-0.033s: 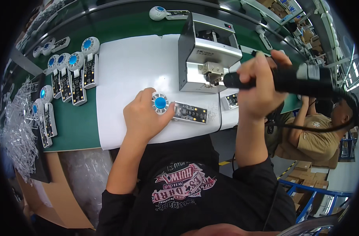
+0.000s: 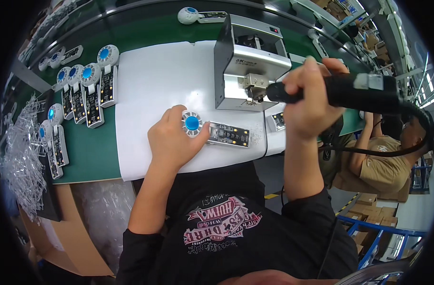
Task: Use an electric screwdriver to secure electronic components into plastic housings on a production line.
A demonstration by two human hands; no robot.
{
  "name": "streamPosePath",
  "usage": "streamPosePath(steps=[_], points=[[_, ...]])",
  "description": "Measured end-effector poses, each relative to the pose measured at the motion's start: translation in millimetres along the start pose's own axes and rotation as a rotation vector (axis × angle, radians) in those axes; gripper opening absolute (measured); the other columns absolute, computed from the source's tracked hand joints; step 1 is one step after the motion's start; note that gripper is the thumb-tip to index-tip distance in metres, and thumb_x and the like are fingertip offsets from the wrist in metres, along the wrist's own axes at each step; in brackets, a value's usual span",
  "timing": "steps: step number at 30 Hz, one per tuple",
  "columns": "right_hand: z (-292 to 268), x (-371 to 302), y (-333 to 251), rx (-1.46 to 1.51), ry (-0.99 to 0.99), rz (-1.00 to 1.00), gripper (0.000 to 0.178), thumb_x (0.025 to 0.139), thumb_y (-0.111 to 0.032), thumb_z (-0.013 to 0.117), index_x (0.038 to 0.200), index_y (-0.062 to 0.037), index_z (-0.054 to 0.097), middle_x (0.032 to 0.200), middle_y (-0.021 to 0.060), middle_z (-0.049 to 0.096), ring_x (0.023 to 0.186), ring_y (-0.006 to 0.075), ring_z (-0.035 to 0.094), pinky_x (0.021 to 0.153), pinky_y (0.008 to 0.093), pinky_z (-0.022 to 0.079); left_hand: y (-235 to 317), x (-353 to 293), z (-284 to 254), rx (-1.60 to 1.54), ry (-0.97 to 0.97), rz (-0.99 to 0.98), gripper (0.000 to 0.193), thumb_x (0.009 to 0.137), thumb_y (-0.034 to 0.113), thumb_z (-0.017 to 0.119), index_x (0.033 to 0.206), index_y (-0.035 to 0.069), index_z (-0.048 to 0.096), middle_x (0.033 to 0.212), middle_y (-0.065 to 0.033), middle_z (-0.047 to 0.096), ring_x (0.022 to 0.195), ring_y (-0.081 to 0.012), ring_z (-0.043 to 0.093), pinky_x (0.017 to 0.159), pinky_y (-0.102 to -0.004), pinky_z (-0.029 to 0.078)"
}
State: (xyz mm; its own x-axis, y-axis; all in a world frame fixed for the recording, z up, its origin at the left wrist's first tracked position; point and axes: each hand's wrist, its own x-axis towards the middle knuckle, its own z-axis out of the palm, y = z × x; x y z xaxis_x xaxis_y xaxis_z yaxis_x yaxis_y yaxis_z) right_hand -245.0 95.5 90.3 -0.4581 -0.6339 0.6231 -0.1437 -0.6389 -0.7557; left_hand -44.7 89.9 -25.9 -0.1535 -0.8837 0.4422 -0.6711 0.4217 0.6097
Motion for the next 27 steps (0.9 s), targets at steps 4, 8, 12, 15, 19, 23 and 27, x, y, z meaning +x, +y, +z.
streamPosePath(steps=[4, 8, 12, 15, 19, 23, 27], points=[[1.5, 6.8, 7.0, -0.096, 0.028, 0.037, 0.028, 0.088, 0.006, 0.057, 0.114, -0.0006, 0.049, 0.063, 0.0054, 0.055, 0.047, 0.0148, 0.05, 0.052, 0.0324, 0.048, -4.6, -1.0, 1.1, 0.036, 0.057, 0.017, 0.048, 0.069, 0.033, 0.084, 0.1, 0.001, 0.066, 0.085, -0.0145, 0.069, 0.069, -0.0311, 0.069, 0.061, -0.0388, 0.055], [-13.9, -5.6, -1.1, -0.059, -0.109, 0.2, 0.026, 0.089, 0.005, 0.057, 0.113, -0.0003, 0.05, 0.064, 0.0057, 0.055, 0.048, 0.0149, 0.051, 0.052, 0.0331, 0.048, -3.3, 0.7, 3.0, 0.046, 0.043, 0.01, 0.048, 0.069, 0.033, 0.084, 0.099, 0.0, 0.066, 0.086, -0.0146, 0.069, 0.068, -0.0306, 0.069, 0.061, -0.038, 0.055], [-28.8, -32.8, -9.8, 0.02, -0.16, 0.265, 0.029, 0.088, 0.005, 0.058, 0.115, -0.0003, 0.048, 0.066, 0.0062, 0.056, 0.048, 0.0152, 0.051, 0.052, 0.0339, 0.048, -2.0, 4.3, 1.3, 0.043, 0.065, 0.034, 0.048, 0.069, 0.033, 0.084, 0.098, 0.0, 0.066, 0.084, -0.0145, 0.069, 0.067, -0.0302, 0.068, 0.06, -0.0375, 0.054], [-35.6, -43.6, -9.2, 0.03, -0.172, 0.297, 0.03, 0.088, 0.005, 0.058, 0.116, -0.0002, 0.047, 0.066, 0.0062, 0.056, 0.048, 0.0151, 0.051, 0.052, 0.0343, 0.048, -0.4, 0.8, 2.9, 0.033, 0.05, 0.018, 0.048, 0.069, 0.033, 0.084, 0.097, 0.0, 0.066, 0.083, -0.0146, 0.069, 0.066, -0.0298, 0.068, 0.059, -0.0372, 0.054], [-36.1, -46.7, -5.1, -0.006, -0.161, 0.305, 0.032, 0.088, 0.006, 0.058, 0.117, -0.0003, 0.046, 0.066, 0.0058, 0.055, 0.048, 0.0148, 0.051, 0.052, 0.0336, 0.048, -3.0, 1.6, 5.3, 0.029, 0.056, 0.024, 0.048, 0.069, 0.033, 0.084, 0.097, -0.001, 0.066, 0.082, -0.0145, 0.069, 0.065, -0.029, 0.068, 0.058, -0.0366, 0.054], [-36.1, -50.9, 0.0, -0.035, -0.162, 0.316, 0.031, 0.087, 0.007, 0.058, 0.115, -0.0006, 0.046, 0.066, 0.0055, 0.054, 0.049, 0.0151, 0.052, 0.052, 0.0331, 0.048, -1.8, 1.7, 4.8, 0.028, 0.025, -0.005, 0.048, 0.069, 0.033, 0.084, 0.098, -0.001, 0.066, 0.082, -0.015, 0.069, 0.065, -0.0301, 0.068, 0.058, -0.0379, 0.054], [-37.0, -55.9, -1.2, 0.0, -0.155, 0.309, 0.032, 0.086, 0.008, 0.058, 0.115, -0.001, 0.046, 0.065, 0.0054, 0.054, 0.048, 0.015, 0.051, 0.051, 0.0328, 0.048, 0.2, 4.0, -0.3, 0.047, 0.021, -0.023, 0.049, 0.07, 0.034, 0.084, 0.099, -0.001, 0.066, 0.084, -0.016, 0.069, 0.068, -0.0327, 0.069, 0.061, -0.0406, 0.055]])
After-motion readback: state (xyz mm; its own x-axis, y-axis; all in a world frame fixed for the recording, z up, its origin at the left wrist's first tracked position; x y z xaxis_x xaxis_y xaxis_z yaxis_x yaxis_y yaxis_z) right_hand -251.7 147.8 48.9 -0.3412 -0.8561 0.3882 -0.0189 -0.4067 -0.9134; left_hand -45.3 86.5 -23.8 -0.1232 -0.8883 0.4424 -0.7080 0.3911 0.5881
